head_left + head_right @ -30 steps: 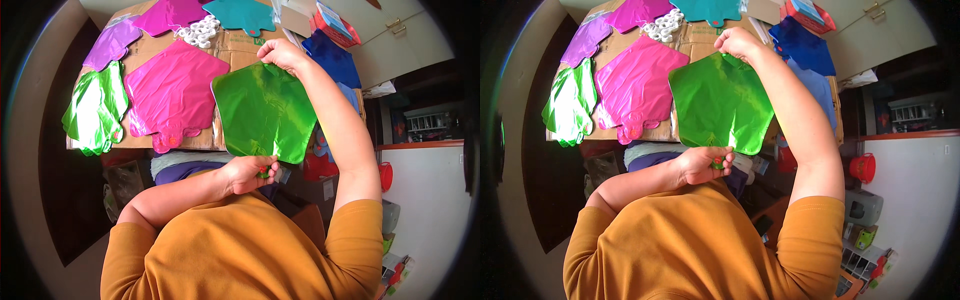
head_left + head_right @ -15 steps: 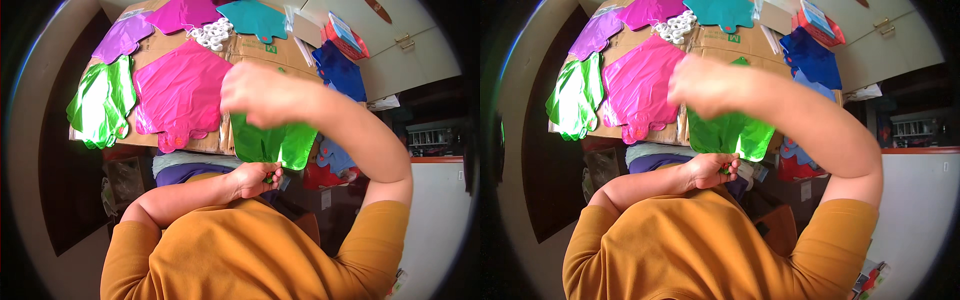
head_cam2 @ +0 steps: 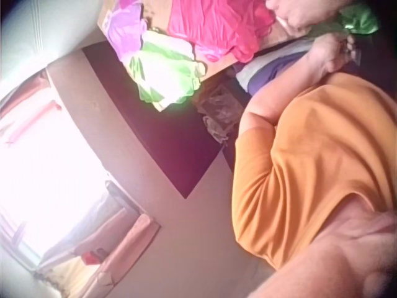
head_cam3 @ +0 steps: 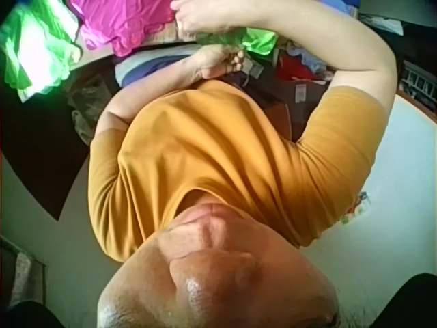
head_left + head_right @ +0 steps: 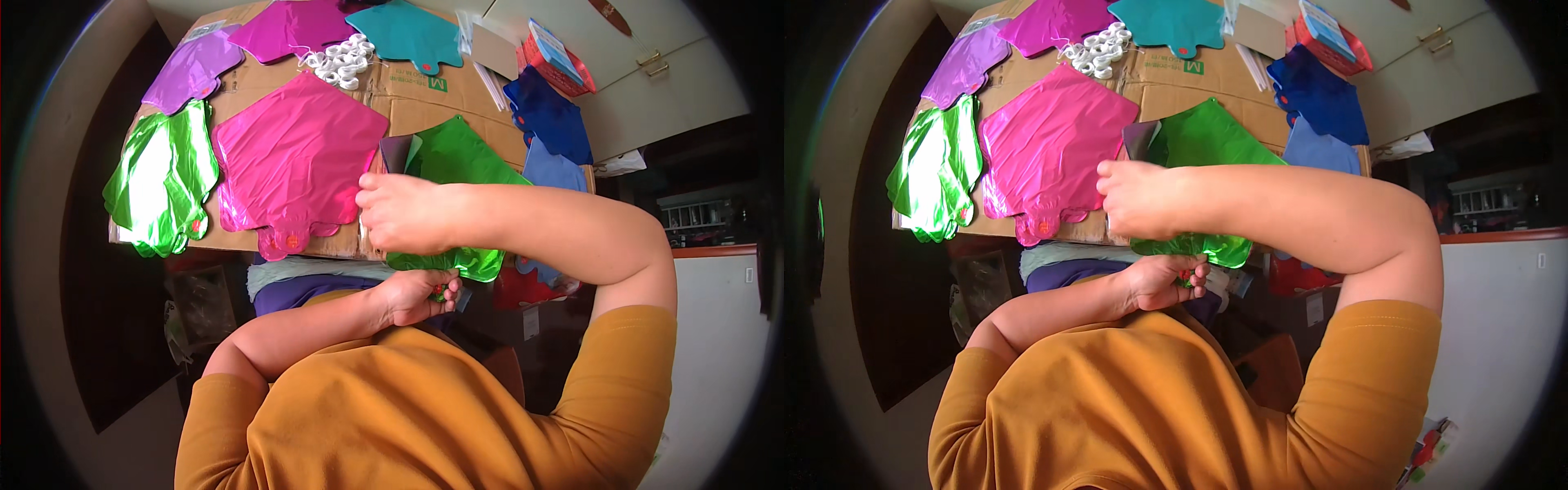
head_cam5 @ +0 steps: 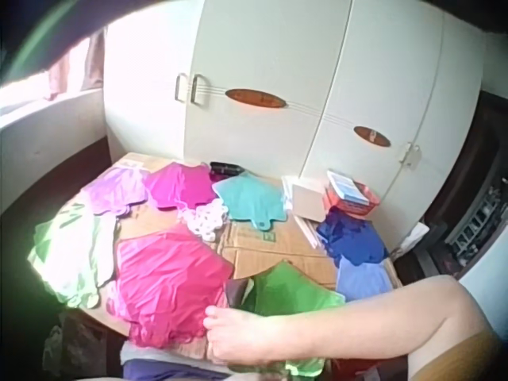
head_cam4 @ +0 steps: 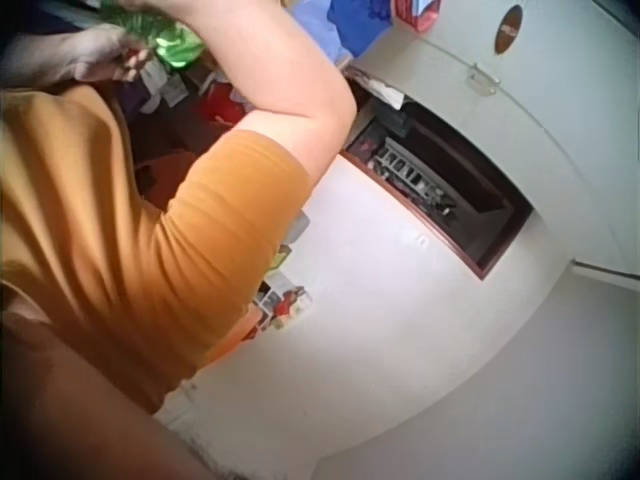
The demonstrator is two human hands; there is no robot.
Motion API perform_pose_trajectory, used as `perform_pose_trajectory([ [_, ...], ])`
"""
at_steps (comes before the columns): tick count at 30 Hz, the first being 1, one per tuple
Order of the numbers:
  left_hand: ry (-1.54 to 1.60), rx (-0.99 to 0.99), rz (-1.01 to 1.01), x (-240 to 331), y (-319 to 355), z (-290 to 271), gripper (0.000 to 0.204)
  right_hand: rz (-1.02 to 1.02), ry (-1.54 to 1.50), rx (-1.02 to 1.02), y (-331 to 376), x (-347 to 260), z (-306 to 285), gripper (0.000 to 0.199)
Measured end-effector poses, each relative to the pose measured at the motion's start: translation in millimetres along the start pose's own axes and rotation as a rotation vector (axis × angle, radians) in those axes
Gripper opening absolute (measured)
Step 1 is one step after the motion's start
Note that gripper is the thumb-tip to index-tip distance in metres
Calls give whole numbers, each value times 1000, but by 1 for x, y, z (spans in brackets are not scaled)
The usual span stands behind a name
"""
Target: Folding and packaging star-shaped foil balloons into plastic sleeves with cardboard inserts.
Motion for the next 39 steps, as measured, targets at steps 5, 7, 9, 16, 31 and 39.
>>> perform_pose_trajectory([
  [5,20,-17,1,-1,0,-1,10,119,-87,413,27,33,9,5],
  [7,-15,-23,3,0,0,0,10,152,-85,437,29,47,15,5],
  [9,-41,-18,9,1,1,2,11,172,-44,462,30,61,17,4],
  [16,-41,-7,41,1,1,2,10,15,-84,525,52,61,19,9],
  [31,-45,25,116,6,4,12,13,96,-51,563,111,46,52,16],
  [39,-53,-22,113,1,2,6,12,124,-23,628,105,48,58,11],
])
Point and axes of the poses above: each hand's wrist, its own y-axis away from the middle knuckle, its own z-axis out of the palm, x = y × z, the point moved 5 cm from there along -y, towards the middle knuckle, and after that the axes turned 14 degrees about z, right-handed, at the moved point
